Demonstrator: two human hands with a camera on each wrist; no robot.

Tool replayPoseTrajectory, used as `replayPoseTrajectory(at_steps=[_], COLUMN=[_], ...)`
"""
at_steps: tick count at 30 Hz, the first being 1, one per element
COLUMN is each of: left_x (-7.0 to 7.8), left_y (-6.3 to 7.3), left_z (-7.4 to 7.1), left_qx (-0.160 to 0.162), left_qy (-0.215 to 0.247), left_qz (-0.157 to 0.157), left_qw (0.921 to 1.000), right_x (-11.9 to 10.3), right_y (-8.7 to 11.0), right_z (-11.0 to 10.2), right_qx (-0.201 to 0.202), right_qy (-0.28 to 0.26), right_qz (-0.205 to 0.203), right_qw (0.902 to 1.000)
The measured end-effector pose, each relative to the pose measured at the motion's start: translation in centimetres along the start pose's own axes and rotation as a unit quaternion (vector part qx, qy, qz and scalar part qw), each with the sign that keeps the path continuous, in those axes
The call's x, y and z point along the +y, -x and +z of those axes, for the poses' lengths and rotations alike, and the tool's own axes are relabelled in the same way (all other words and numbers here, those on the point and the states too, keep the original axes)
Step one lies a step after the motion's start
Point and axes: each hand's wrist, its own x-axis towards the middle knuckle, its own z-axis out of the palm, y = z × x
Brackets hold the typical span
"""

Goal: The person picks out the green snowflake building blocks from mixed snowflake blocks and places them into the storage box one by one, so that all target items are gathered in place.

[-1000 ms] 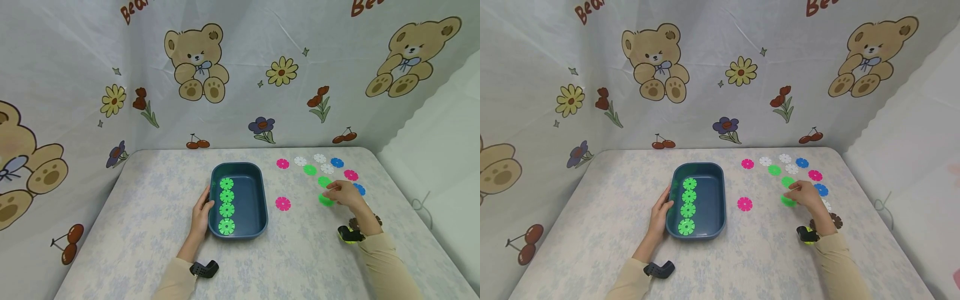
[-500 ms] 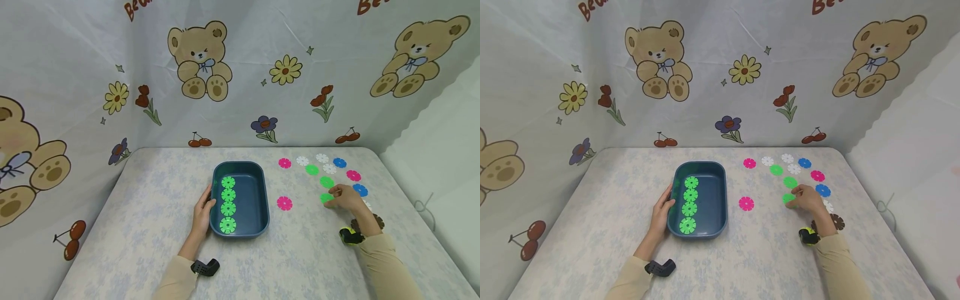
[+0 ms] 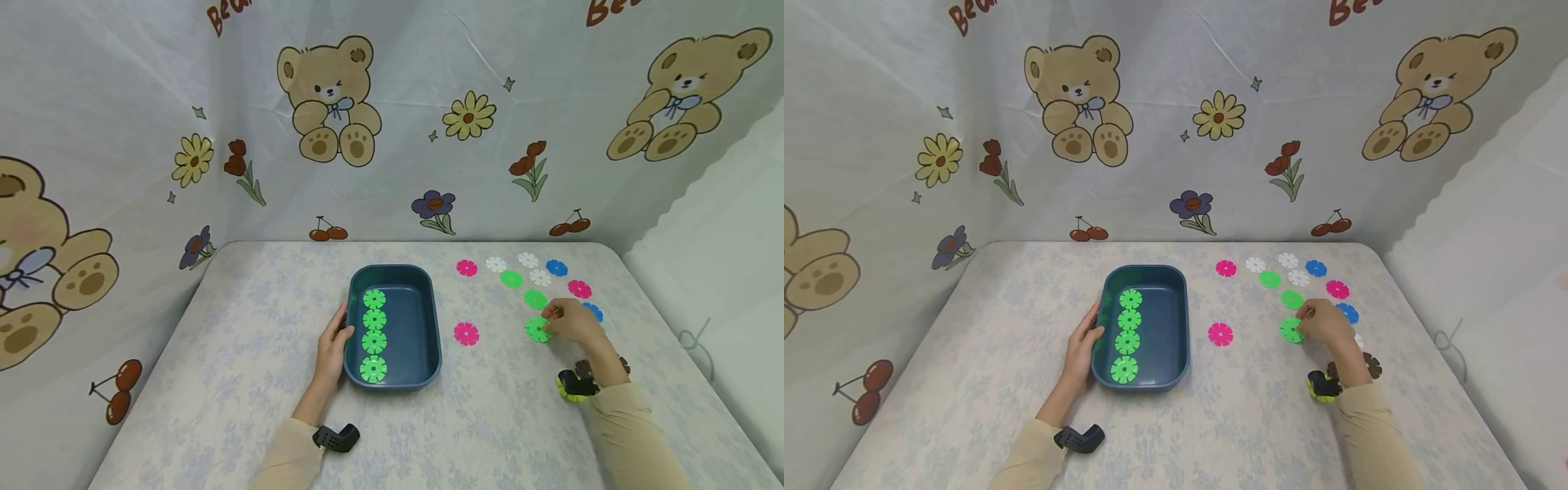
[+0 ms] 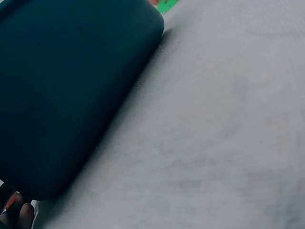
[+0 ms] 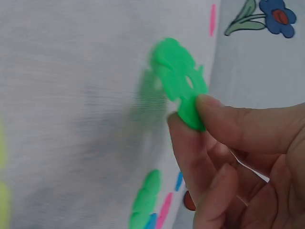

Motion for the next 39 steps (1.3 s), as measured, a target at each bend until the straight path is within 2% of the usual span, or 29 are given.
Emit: replayPoseTrajectory(at_steps=[4, 9, 18, 22, 28, 31, 35, 39], left_x=[-0.1, -0.1, -0.1, -0.1, 0.0, 0.0, -0.1, 0.0], left_y=[0.0, 0.0, 0.0, 0.0, -0.1, -0.1, -0.1, 0.0], left_z=[0.0, 0.0, 0.1, 0.1, -0.1, -0.1, 0.0, 0.0], left_qx=[-0.001, -0.001, 0.005, 0.004, 0.006, 0.004, 0.003, 0.003], left_qy=[0.001, 0.0, -0.002, -0.004, -0.005, -0.005, -0.005, 0.0], left_qz=[0.001, 0.002, -0.006, -0.008, -0.005, -0.004, -0.006, -0.005], left_qw=[1.0, 1.0, 1.0, 1.0, 1.0, 1.0, 1.0, 1.0], right_x=[-1.4, -4.3, -11.0, -14.1, -17.7, -18.7, -19.8, -20.5], right_y=[0.6, 0.9, 1.3, 1.3, 0.9, 0.6, 0.2, -0.1], right_z=[-0.7, -0.8, 1.1, 2.5, 5.4, 7.1, 9.1, 10.5], right_qx=[-0.016, -0.032, -0.088, -0.116, -0.184, -0.219, -0.254, -0.271], right_qy=[-0.034, -0.081, -0.121, -0.105, -0.072, -0.045, -0.014, 0.014], right_qz=[-0.025, -0.064, -0.164, -0.213, -0.292, -0.302, -0.289, -0.29], right_qw=[0.999, 0.9941, 0.9751, 0.9645, 0.9358, 0.9269, 0.9231, 0.9177])
